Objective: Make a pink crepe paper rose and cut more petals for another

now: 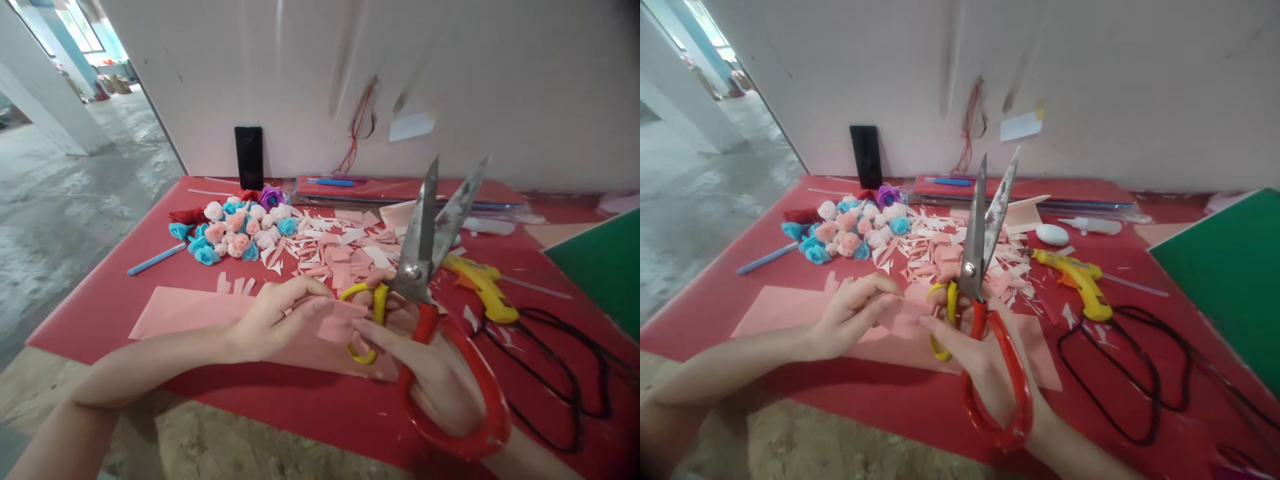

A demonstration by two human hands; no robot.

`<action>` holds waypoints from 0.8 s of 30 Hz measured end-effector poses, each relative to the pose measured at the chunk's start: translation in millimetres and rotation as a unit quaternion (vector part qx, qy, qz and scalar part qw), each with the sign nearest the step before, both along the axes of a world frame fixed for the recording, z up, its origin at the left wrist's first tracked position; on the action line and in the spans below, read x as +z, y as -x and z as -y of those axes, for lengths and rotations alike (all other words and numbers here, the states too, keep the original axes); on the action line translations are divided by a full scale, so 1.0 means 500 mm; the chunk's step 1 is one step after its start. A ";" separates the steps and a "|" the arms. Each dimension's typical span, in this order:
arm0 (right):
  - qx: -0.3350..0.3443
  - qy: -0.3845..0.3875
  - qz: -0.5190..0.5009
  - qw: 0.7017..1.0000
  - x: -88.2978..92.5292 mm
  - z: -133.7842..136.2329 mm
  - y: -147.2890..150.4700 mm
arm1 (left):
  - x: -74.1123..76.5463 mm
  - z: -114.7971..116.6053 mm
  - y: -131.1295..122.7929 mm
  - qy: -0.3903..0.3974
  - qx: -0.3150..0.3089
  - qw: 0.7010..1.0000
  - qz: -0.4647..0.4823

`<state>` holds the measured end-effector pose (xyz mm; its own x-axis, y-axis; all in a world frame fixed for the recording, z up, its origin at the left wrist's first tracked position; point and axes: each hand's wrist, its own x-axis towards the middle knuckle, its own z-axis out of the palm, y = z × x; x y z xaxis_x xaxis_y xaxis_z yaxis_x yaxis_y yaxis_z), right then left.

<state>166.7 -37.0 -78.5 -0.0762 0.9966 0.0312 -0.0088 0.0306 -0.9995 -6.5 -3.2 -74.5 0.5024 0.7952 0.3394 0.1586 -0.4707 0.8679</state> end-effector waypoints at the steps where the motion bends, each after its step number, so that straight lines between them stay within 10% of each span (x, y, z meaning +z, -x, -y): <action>1: -0.002 0.016 -0.015 1.000 0.004 -0.001 -0.001 | -0.001 -0.001 -0.002 0.022 -0.004 1.000 0.004; 14: 0.068 0.042 0.124 0.989 0.033 -0.008 -0.020 | 0.031 -0.025 0.000 0.190 -0.140 0.945 -0.227; 24: 0.038 0.004 0.170 0.985 0.029 -0.021 -0.029 | 0.009 -0.041 0.000 0.243 -0.153 0.950 -0.125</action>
